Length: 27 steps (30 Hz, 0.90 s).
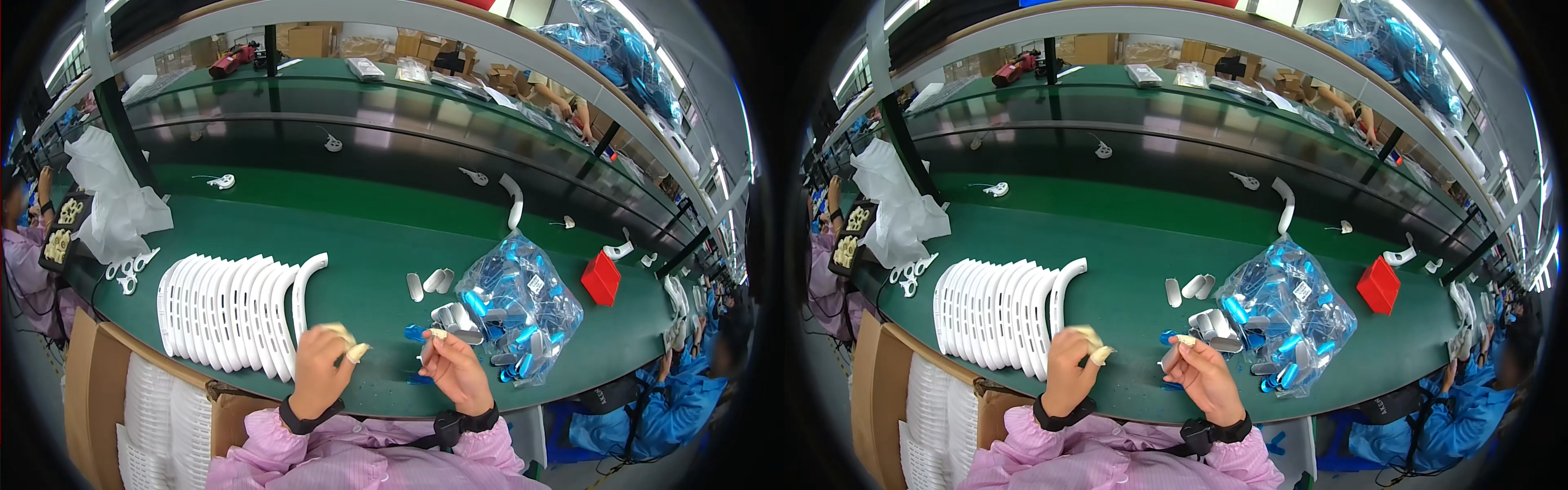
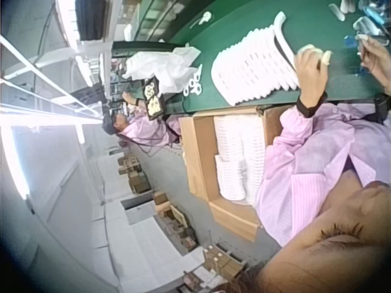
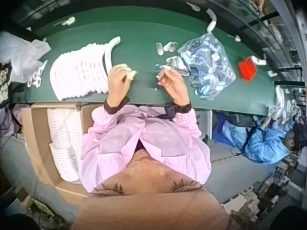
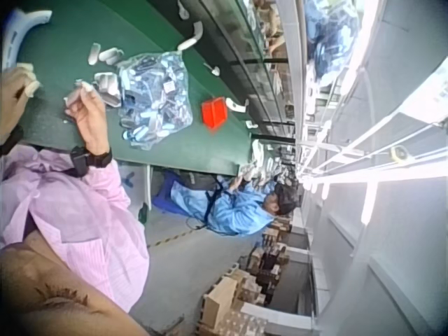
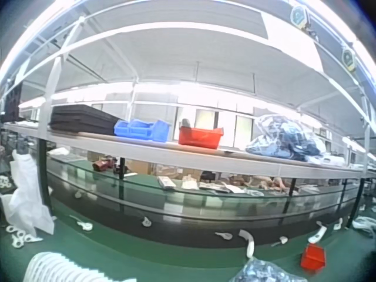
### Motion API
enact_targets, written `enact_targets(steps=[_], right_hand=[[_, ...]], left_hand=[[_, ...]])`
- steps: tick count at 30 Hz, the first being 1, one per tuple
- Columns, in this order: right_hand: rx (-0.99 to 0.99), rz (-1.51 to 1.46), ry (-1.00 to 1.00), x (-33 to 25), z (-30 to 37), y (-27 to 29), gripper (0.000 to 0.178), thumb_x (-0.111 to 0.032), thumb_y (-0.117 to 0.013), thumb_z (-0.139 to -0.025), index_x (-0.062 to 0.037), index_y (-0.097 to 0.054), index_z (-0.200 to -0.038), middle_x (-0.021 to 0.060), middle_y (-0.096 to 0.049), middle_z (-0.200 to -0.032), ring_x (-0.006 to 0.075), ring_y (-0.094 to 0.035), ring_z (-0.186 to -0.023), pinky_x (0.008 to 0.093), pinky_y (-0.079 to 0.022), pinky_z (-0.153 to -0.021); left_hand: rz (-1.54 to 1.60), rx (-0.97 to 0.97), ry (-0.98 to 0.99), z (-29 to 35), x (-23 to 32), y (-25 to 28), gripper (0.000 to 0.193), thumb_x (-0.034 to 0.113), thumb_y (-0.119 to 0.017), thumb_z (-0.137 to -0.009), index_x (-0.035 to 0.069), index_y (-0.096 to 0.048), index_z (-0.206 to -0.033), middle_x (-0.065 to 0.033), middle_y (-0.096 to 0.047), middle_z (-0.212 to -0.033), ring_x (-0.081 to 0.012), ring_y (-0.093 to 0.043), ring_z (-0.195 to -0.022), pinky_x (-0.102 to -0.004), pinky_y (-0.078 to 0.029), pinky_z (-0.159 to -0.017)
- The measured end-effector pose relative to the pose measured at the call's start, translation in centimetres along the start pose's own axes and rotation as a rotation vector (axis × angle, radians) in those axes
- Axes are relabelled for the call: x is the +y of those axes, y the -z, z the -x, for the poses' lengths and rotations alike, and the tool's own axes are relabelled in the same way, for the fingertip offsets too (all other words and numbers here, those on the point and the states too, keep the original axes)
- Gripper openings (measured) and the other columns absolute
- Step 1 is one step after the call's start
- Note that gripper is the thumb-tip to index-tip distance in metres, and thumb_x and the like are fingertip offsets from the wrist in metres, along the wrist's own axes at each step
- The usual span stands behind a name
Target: Assemble electronic or plastic component housings on a factory manufacturing conveyor belt line.
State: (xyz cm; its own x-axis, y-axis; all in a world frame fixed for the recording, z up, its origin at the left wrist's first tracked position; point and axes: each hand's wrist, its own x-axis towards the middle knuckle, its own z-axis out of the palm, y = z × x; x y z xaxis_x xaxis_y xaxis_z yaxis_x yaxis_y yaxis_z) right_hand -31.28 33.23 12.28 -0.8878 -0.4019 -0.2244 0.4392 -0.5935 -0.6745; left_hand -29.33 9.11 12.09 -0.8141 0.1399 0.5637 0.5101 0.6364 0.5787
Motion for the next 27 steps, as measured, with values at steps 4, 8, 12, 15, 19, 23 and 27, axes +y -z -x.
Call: enact_targets(steps=[4, 8, 12, 15, 19, 23, 27], right_hand=[[0.034, 0.111, 0.035, -0.7, 0.3, -0.8, 0.026, -0.012, -0.053, -0.095, 0.0017, -0.053, -0.118, 0.0092, -0.062, -0.084, 0.0145, -0.063, -0.073, 0.0289, -0.056, -0.068], [0.101, 0.223, 0.138, -0.8, 0.4, -1.5, 0.034, -0.004, -0.056, -0.092, 0.0027, -0.051, -0.125, 0.0070, -0.061, -0.085, 0.0135, -0.062, -0.074, 0.0275, -0.056, -0.069], [0.108, 0.298, 0.224, -1.0, 0.2, -2.1, 0.041, -0.001, -0.059, -0.089, 0.0039, -0.050, -0.128, 0.0047, -0.061, -0.086, 0.0124, -0.061, -0.075, 0.0275, -0.056, -0.068], [0.095, 0.409, 0.249, -1.4, 0.2, -3.2, 0.039, 0.000, -0.062, -0.088, 0.0058, -0.053, -0.126, 0.0052, -0.063, -0.090, 0.0104, -0.061, -0.076, 0.0247, -0.054, -0.072], [0.041, 0.512, 0.340, -1.1, 0.2, -4.6, 0.037, 0.003, -0.063, -0.086, 0.0065, -0.057, -0.122, 0.0067, -0.065, -0.092, 0.0104, -0.062, -0.077, 0.0228, -0.052, -0.071], [-0.002, 0.542, 0.319, -0.8, 0.3, -5.3, 0.035, 0.005, -0.063, -0.085, 0.0059, -0.058, -0.120, 0.0078, -0.065, -0.094, 0.0112, -0.062, -0.081, 0.0224, -0.052, -0.073], [-0.005, 0.540, 0.300, -0.4, 0.1, -5.7, 0.033, 0.004, -0.065, -0.084, 0.0058, -0.060, -0.117, 0.0081, -0.065, -0.091, 0.0124, -0.062, -0.079, 0.0231, -0.052, -0.071]], left_hand=[[-0.364, 0.004, 0.338, -0.6, 1.2, 0.7, 0.075, 0.009, -0.071, -0.074, 0.001, -0.036, -0.140, -0.0304, -0.033, -0.138, -0.0475, -0.036, -0.121, -0.0465, -0.031, -0.101], [-0.327, -0.092, 0.425, 0.2, 0.0, 0.3, 0.079, 0.003, -0.070, -0.073, -0.008, -0.028, -0.140, -0.0335, -0.032, -0.137, -0.0465, -0.046, -0.107, -0.0465, -0.037, -0.094], [-0.314, -0.098, 0.476, -0.2, 0.1, 0.1, 0.075, -0.003, -0.063, -0.077, -0.007, -0.024, -0.141, -0.0325, -0.035, -0.133, -0.0493, -0.044, -0.112, -0.0456, -0.040, -0.095], [-0.382, -0.096, 0.437, 0.1, -0.6, -0.2, 0.070, -0.006, -0.057, -0.079, -0.007, -0.024, -0.141, -0.0309, -0.035, -0.133, -0.0481, -0.042, -0.117, -0.0438, -0.037, -0.100], [0.172, 0.004, 0.305, 0.7, -0.4, 0.4, 0.083, -0.011, -0.051, -0.077, 0.000, -0.011, -0.149, -0.0263, -0.038, -0.132, -0.0355, -0.049, -0.119, -0.0357, -0.036, -0.101], [1.118, -0.049, 0.651, 0.7, 2.5, 1.3, 0.099, -0.011, -0.058, -0.078, 0.012, 0.004, -0.151, -0.0200, -0.039, -0.135, -0.0239, -0.045, -0.124, -0.0320, -0.042, -0.097], [1.234, -0.118, 0.610, 0.6, 4.0, 1.5, 0.101, -0.015, -0.053, -0.072, 0.009, 0.004, -0.151, -0.0182, -0.043, -0.132, -0.0229, -0.046, -0.123, -0.0306, -0.039, -0.099]])
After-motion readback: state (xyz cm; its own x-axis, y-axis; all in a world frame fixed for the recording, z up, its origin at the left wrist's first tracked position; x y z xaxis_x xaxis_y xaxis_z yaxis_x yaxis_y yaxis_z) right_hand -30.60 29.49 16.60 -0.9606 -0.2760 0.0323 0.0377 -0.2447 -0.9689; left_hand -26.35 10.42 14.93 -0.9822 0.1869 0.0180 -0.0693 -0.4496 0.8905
